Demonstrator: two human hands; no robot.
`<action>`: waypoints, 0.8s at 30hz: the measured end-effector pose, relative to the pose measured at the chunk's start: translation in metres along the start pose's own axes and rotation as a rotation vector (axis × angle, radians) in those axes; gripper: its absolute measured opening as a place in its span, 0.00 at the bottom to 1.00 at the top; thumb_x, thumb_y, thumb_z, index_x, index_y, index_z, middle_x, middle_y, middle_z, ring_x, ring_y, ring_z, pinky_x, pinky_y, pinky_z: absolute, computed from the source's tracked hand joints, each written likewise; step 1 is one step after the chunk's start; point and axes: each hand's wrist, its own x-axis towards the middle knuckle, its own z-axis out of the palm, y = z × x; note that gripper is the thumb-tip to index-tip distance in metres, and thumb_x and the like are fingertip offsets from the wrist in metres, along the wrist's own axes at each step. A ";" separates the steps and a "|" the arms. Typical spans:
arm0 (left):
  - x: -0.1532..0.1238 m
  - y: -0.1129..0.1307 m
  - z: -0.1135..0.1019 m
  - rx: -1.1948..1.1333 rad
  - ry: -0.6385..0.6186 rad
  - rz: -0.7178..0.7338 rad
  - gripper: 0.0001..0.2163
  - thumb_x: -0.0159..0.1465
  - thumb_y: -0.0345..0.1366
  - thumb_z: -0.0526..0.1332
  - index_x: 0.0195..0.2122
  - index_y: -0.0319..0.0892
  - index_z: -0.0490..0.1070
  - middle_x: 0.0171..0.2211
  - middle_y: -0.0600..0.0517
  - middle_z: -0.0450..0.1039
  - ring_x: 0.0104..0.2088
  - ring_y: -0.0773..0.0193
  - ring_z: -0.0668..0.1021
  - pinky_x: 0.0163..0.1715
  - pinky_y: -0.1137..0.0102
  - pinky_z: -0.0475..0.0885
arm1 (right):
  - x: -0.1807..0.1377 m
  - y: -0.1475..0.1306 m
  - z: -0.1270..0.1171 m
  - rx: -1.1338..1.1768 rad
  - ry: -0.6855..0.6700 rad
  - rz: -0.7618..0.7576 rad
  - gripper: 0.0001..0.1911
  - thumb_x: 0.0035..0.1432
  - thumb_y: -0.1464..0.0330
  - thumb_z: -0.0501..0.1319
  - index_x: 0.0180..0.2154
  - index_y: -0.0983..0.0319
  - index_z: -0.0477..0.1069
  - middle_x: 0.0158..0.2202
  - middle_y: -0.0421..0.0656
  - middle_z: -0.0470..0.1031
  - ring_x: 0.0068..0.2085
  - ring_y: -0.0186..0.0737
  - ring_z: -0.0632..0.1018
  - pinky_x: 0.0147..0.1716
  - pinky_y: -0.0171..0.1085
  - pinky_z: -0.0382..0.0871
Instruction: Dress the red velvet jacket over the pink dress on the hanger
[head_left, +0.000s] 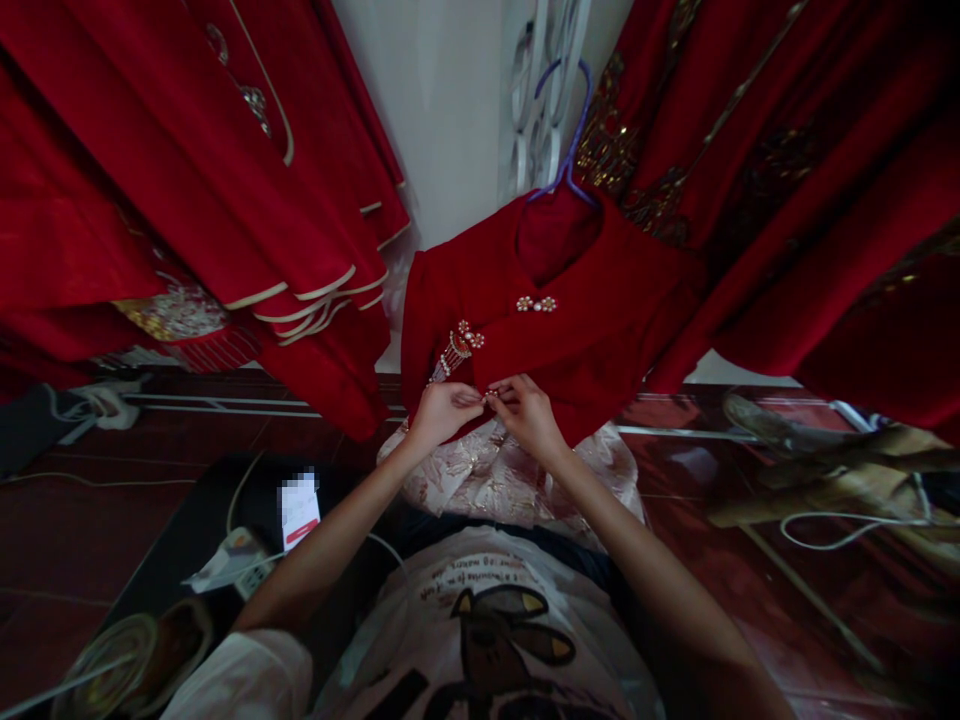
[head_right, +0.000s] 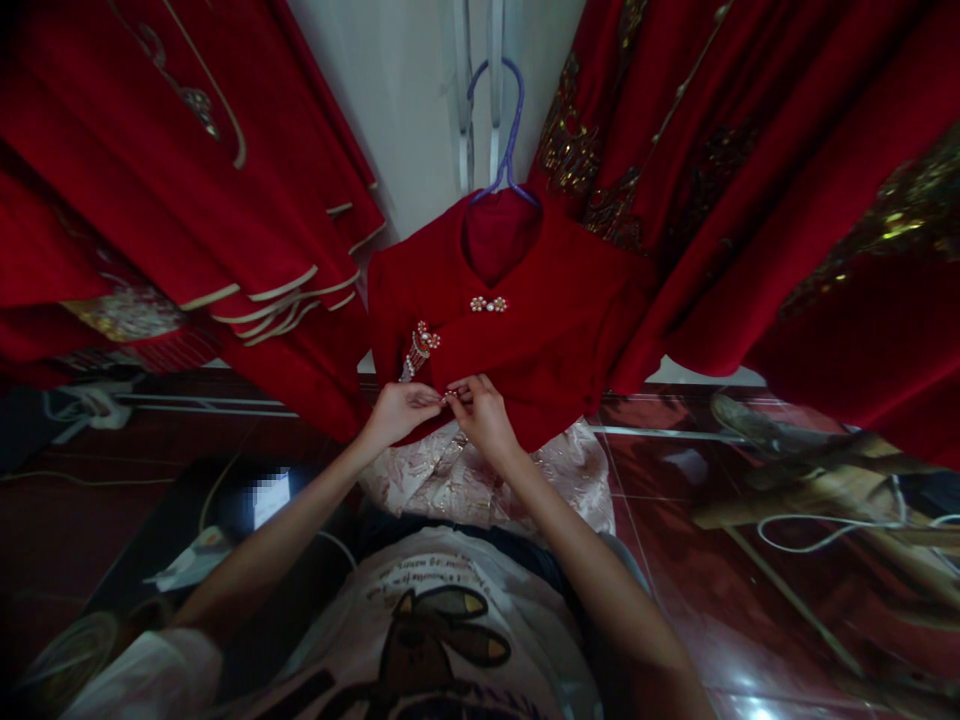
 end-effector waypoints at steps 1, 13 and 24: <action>0.001 -0.001 0.001 -0.018 0.009 -0.006 0.07 0.53 0.35 0.66 0.32 0.38 0.78 0.33 0.47 0.81 0.32 0.62 0.82 0.39 0.66 0.78 | 0.000 0.001 0.000 0.004 -0.003 -0.004 0.06 0.59 0.71 0.59 0.40 0.62 0.71 0.40 0.44 0.72 0.35 0.34 0.79 0.36 0.34 0.77; 0.002 -0.004 0.007 -0.050 0.036 -0.028 0.05 0.52 0.31 0.65 0.31 0.37 0.76 0.31 0.48 0.81 0.31 0.64 0.82 0.37 0.69 0.78 | -0.005 0.000 0.002 -0.053 0.016 -0.055 0.05 0.60 0.72 0.57 0.39 0.61 0.70 0.41 0.45 0.69 0.37 0.35 0.77 0.37 0.35 0.77; 0.001 -0.003 0.001 0.061 -0.014 0.051 0.06 0.58 0.35 0.64 0.33 0.40 0.78 0.34 0.49 0.81 0.32 0.63 0.82 0.37 0.68 0.78 | 0.000 0.001 -0.007 -0.182 -0.059 -0.068 0.06 0.60 0.70 0.58 0.39 0.60 0.73 0.40 0.43 0.75 0.30 0.33 0.77 0.34 0.34 0.72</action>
